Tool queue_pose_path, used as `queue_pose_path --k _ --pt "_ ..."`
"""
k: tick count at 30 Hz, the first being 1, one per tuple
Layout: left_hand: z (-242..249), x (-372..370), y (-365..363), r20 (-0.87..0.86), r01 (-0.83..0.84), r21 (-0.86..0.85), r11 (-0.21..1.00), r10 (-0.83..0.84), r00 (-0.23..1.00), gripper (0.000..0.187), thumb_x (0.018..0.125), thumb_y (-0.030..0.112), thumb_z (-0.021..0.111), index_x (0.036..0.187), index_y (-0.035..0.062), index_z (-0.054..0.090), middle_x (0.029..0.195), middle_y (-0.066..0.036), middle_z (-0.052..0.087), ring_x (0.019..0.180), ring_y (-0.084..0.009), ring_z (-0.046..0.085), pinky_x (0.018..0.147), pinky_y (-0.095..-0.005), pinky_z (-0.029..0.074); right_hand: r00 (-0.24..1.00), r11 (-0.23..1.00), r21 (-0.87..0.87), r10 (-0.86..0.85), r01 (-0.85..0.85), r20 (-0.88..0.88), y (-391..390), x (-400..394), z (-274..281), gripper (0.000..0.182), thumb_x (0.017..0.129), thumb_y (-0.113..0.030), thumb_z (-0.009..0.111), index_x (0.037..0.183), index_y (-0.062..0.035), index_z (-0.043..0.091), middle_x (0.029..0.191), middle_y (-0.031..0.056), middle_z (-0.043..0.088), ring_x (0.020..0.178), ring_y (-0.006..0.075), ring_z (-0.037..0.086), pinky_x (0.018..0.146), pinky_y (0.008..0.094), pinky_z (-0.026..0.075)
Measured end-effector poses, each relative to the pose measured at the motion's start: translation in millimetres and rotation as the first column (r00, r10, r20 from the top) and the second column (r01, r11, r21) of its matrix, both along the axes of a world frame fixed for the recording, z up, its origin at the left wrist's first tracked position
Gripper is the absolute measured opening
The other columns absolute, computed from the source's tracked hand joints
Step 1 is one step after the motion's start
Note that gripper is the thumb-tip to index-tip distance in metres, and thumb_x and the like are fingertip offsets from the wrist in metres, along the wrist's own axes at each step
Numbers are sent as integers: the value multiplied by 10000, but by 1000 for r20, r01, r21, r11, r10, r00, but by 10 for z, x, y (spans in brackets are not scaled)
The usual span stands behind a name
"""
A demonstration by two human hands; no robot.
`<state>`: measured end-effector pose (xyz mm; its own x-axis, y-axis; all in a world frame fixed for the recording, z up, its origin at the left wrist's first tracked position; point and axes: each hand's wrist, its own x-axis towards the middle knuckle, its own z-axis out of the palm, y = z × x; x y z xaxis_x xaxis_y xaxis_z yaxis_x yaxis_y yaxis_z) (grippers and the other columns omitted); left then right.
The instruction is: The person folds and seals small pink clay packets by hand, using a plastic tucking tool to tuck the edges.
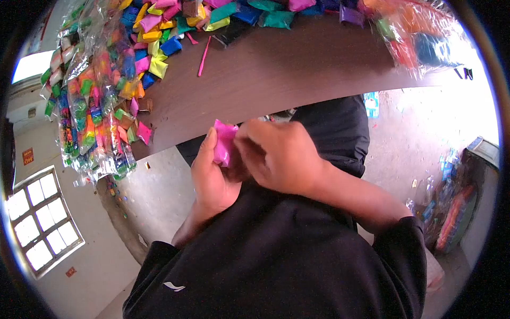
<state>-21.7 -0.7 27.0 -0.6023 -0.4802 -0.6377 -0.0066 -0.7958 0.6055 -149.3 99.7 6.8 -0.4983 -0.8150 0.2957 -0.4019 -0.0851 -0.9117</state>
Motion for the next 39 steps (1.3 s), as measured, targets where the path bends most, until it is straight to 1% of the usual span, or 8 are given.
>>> queue_pose_path --k 4,7,10,16,19,27,33,39 --pt "-65 34 -58 -168 84 74 994 -71 983 351 1081 425 488 1039 96 602 743 -24 579 591 -127 497 513 -294 344 994 995 37 -93 91 52 -14 -2 32 96 868 -32 712 920 -38 632 718 162 648 632 348 687 568 396 528" --pt "-88 22 -25 21 -80 82 993 79 997 374 1082 432 481 1006 86 602 731 -25 553 584 -124 467 515 -293 342 999 995 -87 40 -38 18 2 7 9 96 869 -29 713 919 -32 631 717 157 652 632 339 691 572 387 529" --pt "-192 63 -98 -245 96 94 991 -70 967 374 1085 433 474 998 91 597 728 -19 538 580 -121 444 526 -291 344 992 990 63 -123 123 -5 -41 -102 -75 95 865 -10 711 922 -27 637 733 145 659 645 338 693 584 381 532" --pt "-58 -38 -41 126 -125 -11 992 125 984 266 1078 355 518 1037 99 582 824 -21 590 629 -132 484 581 -305 384 997 999 2 33 -33 68 18 13 -37 73 890 -26 705 938 -20 651 780 160 667 663 334 700 593 381 538" --pt "-207 77 -122 -156 -44 36 998 49 987 203 1061 298 560 1095 100 588 886 -35 628 720 -143 573 656 -315 457 990 989 56 -136 138 -32 -45 -11 -150 102 923 0 683 993 -3 610 768 166 655 665 327 704 599 369 533" --pt "-242 41 -64 -164 -67 -159 985 40 986 184 993 100 654 1160 71 583 1115 -119 690 1100 -232 657 1009 -389 501 896 988 50 -152 144 417 8 174 -144 204 970 -43 694 1090 17 540 817 64 633 750 110 593 674 277 496" --pt "-249 80 -54 -246 -76 -332 940 -9 969 458 963 -58 667 1324 24 399 1220 -156 625 1124 -217 656 1003 -345 527 711 993 117 -93 16 697 13 164 -194 183 953 -123 756 972 15 636 815 -7 622 736 32 533 630 216 434" --pt "-296 156 -126 -148 94 -438 894 -175 973 349 962 1 705 1265 -20 535 1163 -125 633 1096 -163 642 966 -328 537 702 995 101 -55 -25 710 55 40 -203 153 993 -124 691 927 14 676 807 -12 631 720 56 543 645 251 451"
